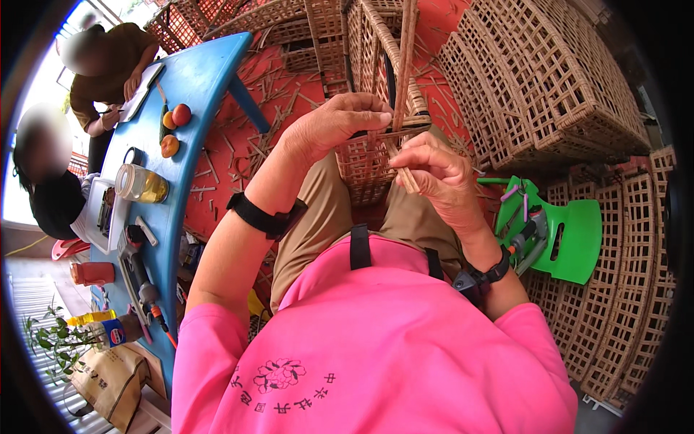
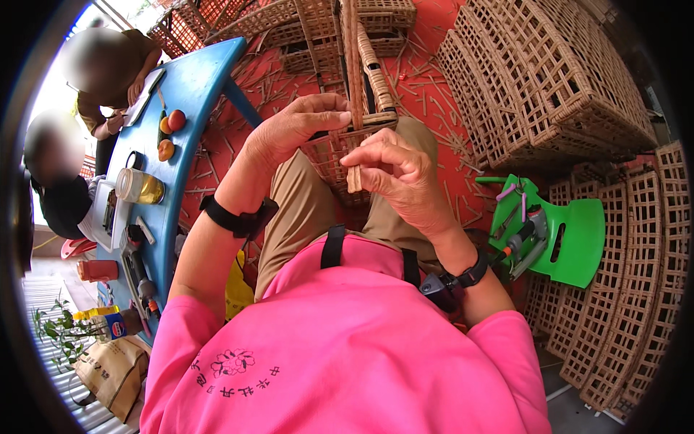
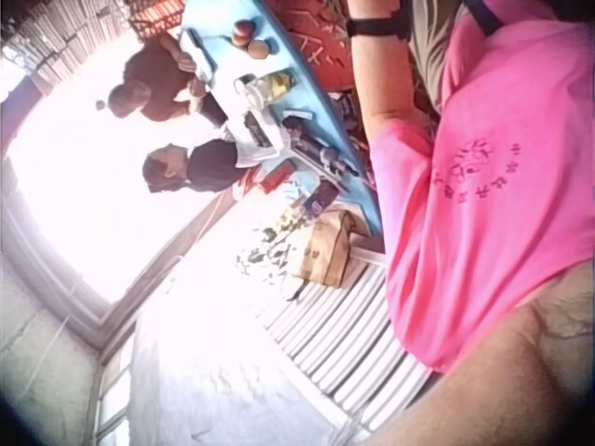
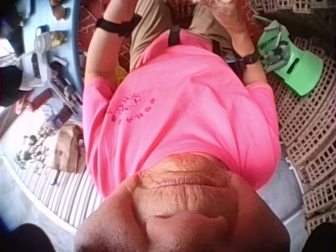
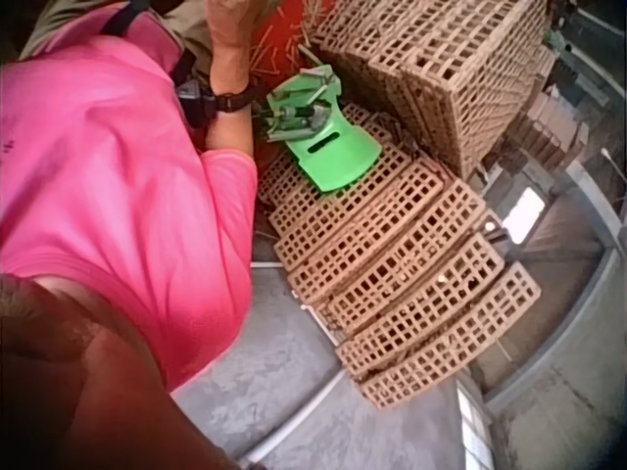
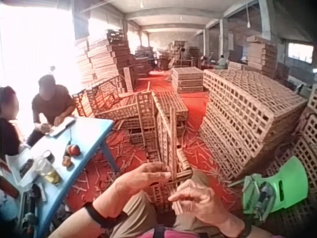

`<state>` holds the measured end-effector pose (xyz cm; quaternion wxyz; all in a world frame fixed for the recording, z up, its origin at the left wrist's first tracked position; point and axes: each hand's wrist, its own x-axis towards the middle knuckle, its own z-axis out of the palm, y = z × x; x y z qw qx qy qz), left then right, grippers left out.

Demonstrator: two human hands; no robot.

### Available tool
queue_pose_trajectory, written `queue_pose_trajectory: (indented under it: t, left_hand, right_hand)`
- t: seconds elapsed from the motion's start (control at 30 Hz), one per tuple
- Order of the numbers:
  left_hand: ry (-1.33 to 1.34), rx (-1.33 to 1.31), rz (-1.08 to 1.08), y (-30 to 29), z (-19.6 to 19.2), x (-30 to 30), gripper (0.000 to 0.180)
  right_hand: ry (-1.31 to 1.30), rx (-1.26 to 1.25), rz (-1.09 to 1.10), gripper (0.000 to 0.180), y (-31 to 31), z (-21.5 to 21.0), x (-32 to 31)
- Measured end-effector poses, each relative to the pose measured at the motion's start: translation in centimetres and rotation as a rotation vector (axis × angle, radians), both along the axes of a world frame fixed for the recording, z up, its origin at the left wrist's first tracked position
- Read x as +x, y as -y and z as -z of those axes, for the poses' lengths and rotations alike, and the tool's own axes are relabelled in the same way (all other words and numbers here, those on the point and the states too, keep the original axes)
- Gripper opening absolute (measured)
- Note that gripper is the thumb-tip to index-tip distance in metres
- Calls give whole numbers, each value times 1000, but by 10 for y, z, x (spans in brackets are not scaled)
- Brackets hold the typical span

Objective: Weaving wicker strands around the frame of a piece of furniture and securing them with a staple gun.

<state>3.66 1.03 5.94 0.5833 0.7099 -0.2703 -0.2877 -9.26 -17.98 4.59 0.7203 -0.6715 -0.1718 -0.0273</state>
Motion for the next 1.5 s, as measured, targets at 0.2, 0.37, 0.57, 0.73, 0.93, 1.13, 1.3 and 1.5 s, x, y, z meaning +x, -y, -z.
queue_pose_trajectory:
  t: [0.2,0.37,0.57,0.73,0.93,1.13,1.3,1.5]
  left_hand:
    - [-40,-32,19,-2,2,1,30]
    - [-92,-115,28,-1,5,2,29]
    - [-91,-127,47,-1,6,3,28]
    - [-60,-118,29,0,7,3,28]
    - [-55,-130,24,-1,8,2,28]
    - [-76,-142,11,-1,5,-1,28]
    - [-111,-172,7,-1,5,-1,29]
    - [-105,-158,14,0,8,3,30]
  right_hand:
    - [140,-37,161,13,-5,-5,2]
    - [-270,127,174,18,-8,22,2]
    - [-349,-37,283,23,-19,36,7]
    - [-383,-24,323,23,-21,37,9]
    - [-394,-33,332,22,-23,31,7]
    - [-450,-8,321,22,-23,26,9]
    - [-408,47,347,23,-29,35,11]
    - [-299,148,425,20,-42,48,17]
